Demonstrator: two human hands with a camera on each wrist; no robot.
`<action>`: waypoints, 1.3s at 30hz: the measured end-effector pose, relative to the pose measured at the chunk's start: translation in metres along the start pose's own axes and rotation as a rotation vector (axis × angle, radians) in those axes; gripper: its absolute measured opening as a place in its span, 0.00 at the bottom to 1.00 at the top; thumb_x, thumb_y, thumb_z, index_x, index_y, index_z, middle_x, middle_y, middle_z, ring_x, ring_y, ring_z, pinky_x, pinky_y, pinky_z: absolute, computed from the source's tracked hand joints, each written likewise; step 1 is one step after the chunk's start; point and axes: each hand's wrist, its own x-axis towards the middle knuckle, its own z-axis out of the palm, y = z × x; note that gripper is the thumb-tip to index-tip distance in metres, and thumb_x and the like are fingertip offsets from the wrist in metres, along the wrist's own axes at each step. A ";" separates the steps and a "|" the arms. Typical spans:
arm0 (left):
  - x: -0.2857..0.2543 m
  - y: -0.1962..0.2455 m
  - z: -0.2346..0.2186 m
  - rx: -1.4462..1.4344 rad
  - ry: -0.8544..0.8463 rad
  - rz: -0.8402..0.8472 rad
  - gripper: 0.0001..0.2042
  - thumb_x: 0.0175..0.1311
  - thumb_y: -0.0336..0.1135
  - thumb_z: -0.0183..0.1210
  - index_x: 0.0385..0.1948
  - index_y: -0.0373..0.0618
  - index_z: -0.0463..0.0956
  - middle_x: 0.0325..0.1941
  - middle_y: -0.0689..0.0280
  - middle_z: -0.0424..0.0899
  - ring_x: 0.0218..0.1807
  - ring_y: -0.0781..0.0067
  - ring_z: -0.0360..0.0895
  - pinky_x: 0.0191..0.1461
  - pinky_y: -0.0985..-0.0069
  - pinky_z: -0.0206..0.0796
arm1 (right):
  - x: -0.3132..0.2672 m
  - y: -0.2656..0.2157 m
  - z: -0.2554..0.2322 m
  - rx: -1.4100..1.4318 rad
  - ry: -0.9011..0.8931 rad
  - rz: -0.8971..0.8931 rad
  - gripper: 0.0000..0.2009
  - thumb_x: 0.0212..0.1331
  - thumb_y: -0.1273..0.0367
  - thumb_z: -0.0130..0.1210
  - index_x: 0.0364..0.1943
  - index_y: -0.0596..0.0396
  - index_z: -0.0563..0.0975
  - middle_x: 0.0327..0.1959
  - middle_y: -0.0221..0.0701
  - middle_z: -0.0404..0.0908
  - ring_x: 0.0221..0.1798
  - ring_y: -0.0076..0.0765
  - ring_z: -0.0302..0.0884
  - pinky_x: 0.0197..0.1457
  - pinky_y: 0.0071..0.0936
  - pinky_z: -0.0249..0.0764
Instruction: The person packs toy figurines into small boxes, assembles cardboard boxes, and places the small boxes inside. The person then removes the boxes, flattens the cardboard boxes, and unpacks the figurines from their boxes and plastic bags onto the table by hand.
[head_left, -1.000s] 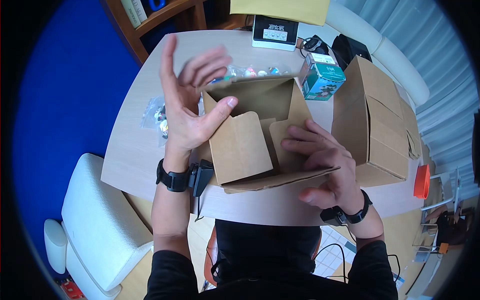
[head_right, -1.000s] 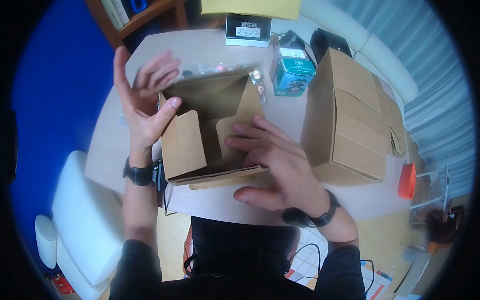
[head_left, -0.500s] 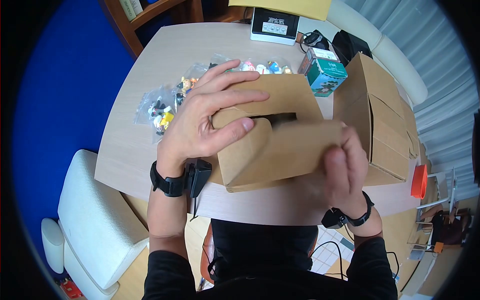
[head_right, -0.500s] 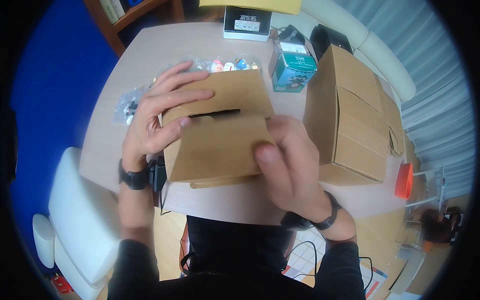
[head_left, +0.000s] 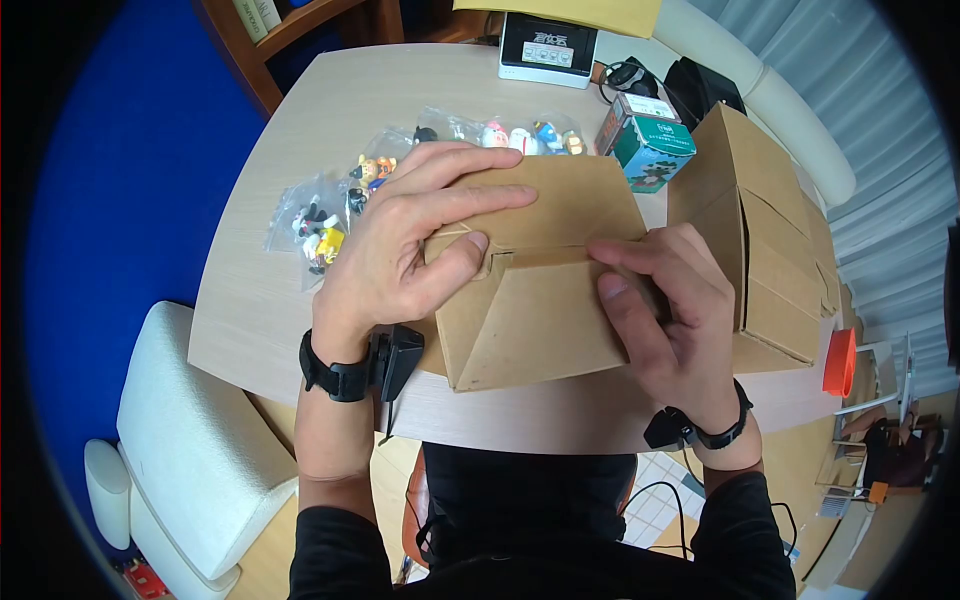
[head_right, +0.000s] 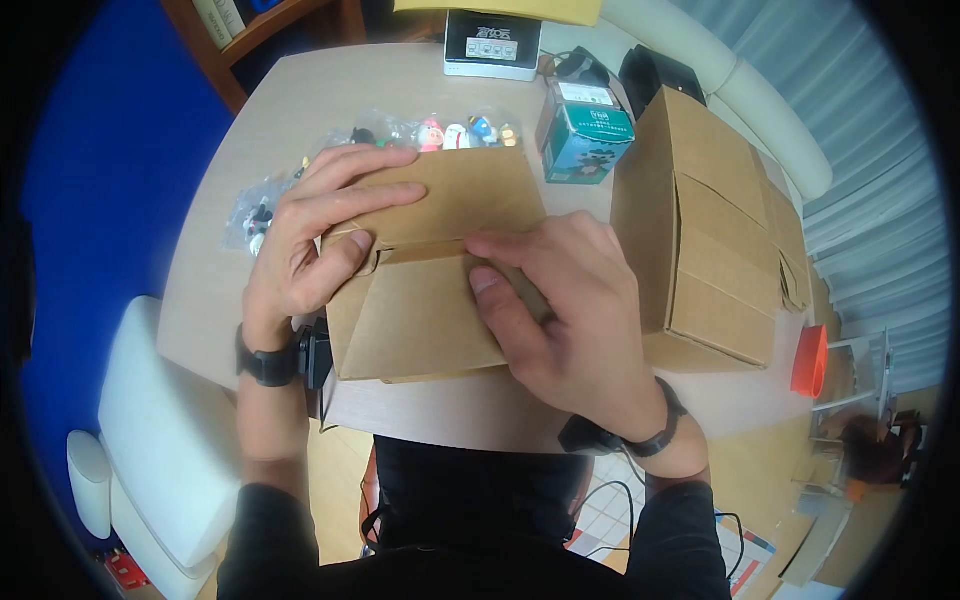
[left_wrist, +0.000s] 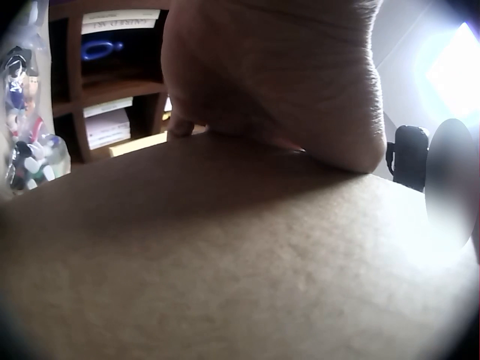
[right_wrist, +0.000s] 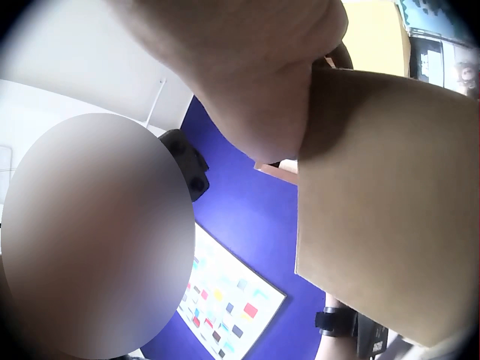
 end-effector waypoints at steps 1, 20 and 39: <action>0.000 0.001 0.000 0.000 0.000 -0.001 0.20 0.48 0.31 0.54 0.46 0.45 0.82 0.58 0.55 0.77 0.58 0.50 0.71 0.62 0.61 0.64 | 0.000 0.000 0.000 0.028 0.014 -0.001 0.09 0.51 0.76 0.61 0.38 0.57 0.82 0.26 0.33 0.76 0.33 0.41 0.72 0.42 0.32 0.67; 0.001 -0.004 0.003 -0.089 0.034 0.054 0.17 0.51 0.36 0.55 0.42 0.44 0.84 0.56 0.55 0.79 0.58 0.51 0.72 0.63 0.60 0.62 | -0.002 -0.001 -0.002 0.213 -0.047 0.116 0.14 0.48 0.81 0.60 0.41 0.55 0.77 0.44 0.36 0.70 0.52 0.43 0.68 0.56 0.31 0.65; -0.002 -0.020 0.012 -0.374 0.243 -0.047 0.31 0.66 0.62 0.47 0.46 0.38 0.81 0.51 0.55 0.81 0.54 0.60 0.76 0.58 0.68 0.65 | -0.005 0.006 -0.017 0.141 0.058 0.083 0.18 0.57 0.70 0.59 0.52 0.56 0.74 0.52 0.35 0.69 0.59 0.36 0.64 0.64 0.31 0.59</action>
